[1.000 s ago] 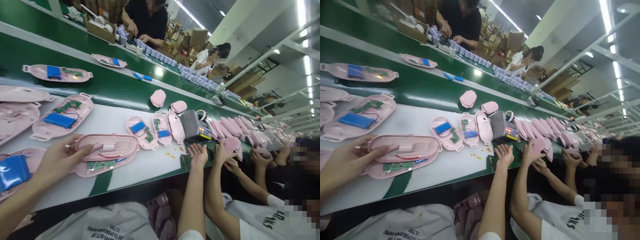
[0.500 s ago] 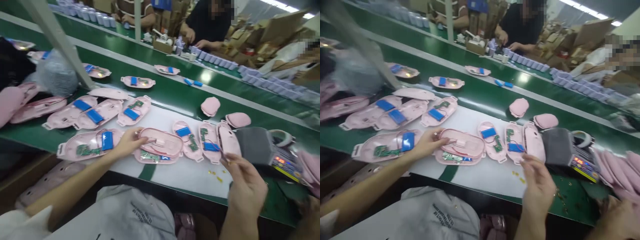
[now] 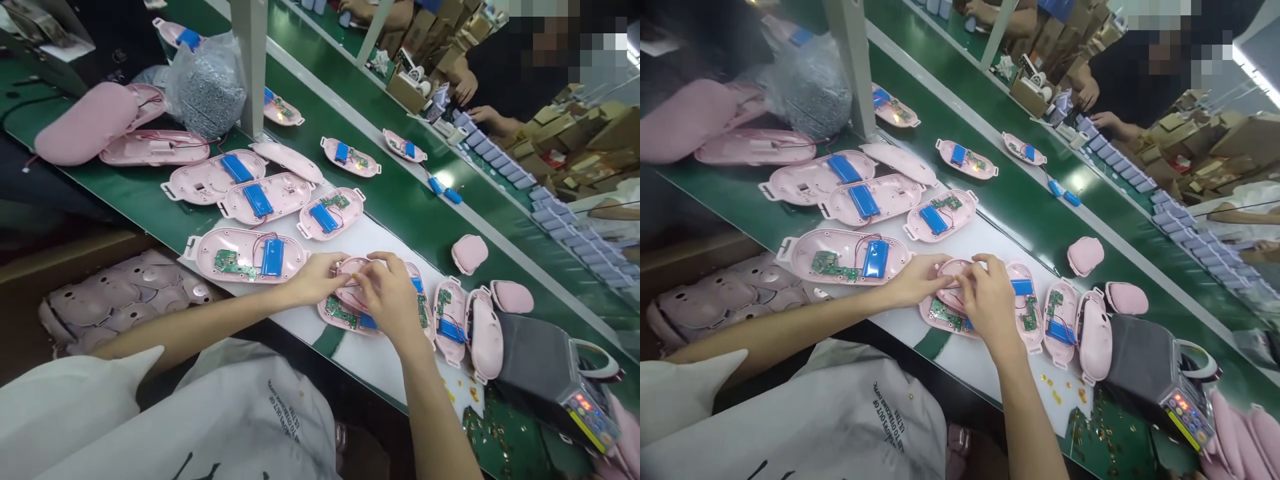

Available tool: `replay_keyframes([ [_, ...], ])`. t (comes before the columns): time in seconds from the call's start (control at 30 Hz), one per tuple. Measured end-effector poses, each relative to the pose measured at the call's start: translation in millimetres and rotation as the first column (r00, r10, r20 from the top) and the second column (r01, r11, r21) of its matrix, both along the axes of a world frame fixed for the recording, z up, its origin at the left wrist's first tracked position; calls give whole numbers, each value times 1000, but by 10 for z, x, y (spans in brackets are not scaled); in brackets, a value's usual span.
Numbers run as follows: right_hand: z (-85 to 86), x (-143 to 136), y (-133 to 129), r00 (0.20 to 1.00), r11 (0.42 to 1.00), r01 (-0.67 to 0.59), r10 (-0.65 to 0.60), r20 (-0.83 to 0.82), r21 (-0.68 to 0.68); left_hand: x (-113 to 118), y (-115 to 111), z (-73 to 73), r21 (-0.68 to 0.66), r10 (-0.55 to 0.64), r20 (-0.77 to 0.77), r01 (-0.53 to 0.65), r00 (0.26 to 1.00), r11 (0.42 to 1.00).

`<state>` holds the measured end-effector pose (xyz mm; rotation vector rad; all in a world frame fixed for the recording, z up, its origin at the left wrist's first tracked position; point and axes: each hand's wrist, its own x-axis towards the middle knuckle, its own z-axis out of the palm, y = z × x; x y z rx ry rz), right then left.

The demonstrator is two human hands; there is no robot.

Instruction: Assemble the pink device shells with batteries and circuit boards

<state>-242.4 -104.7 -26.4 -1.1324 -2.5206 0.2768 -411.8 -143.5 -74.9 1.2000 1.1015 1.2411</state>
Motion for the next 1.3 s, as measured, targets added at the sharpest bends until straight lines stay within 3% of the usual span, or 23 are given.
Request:
replay_keyframes([
  [0.1, 12, -63, 23, 998, 997, 49, -50, 29, 57, 1, -8, -6, -8, 8, -10, -8, 1000, 1000],
  [0.17, 68, -68, 82, 982, 984, 179, -180, 54, 27, 8, -25, -15, -18, 15, -24, -16, 1000, 1000],
  [0.27, 194, -6, 208, 938, 917, 346, -330, 108, -201, 23, -59, -35, -23, 26, -51, -27, 998, 999],
  [0.37, 283, 67, 293, 966, 831, 246, -252, 57, -499, 20, -75, -29, -26, 50, -86, -52, 995, 998],
  [0.47, 295, 79, 302, 982, 834, 123, -180, -55, -539, -12, -61, 27, 0, -11, -123, 11, 992, 1000],
  [0.6, 287, 81, 230, 988, 878, 60, -119, -95, -475, -70, -65, 108, 60, -94, -186, 107, 978, 992],
  [0.67, 282, 127, 113, 992, 927, 35, -79, -103, -374, -102, -108, 120, 91, -133, -262, 162, 956, 983],
  [0.73, 234, 197, -95, 991, 987, -11, -10, -130, -159, -145, -169, 129, 106, -193, -360, 245, 913, 964],
  [0.8, 112, 268, -371, 981, 986, -36, 66, -184, 163, -206, -225, 162, 119, -286, -446, 373, 848, 920],
  [0.87, -75, 320, -647, 959, 891, -29, 153, -240, 453, -274, -252, 247, 134, -399, -536, 541, 744, 830],
  [0.93, -277, 347, -856, 940, 815, -16, 209, -269, 579, -329, -235, 382, 84, -488, -636, 682, 598, 726],
  [1.07, -548, 337, -997, 938, 846, 32, 158, -309, 532, -307, -75, 668, -212, -630, -716, 767, 300, 606],
  [1.13, -608, 320, -990, 939, 871, 29, 145, -312, 490, -208, 35, 754, -272, -616, -751, 738, 239, 618],
  [1.23, -669, 365, -1026, 930, 908, 17, 139, -341, 418, 14, 164, 793, -242, -474, -847, 620, 240, 746],
  [1.3, -706, 505, -1118, 901, 902, 125, 70, -428, 412, 135, 196, 786, -282, -439, -875, 522, 204, 805],
])
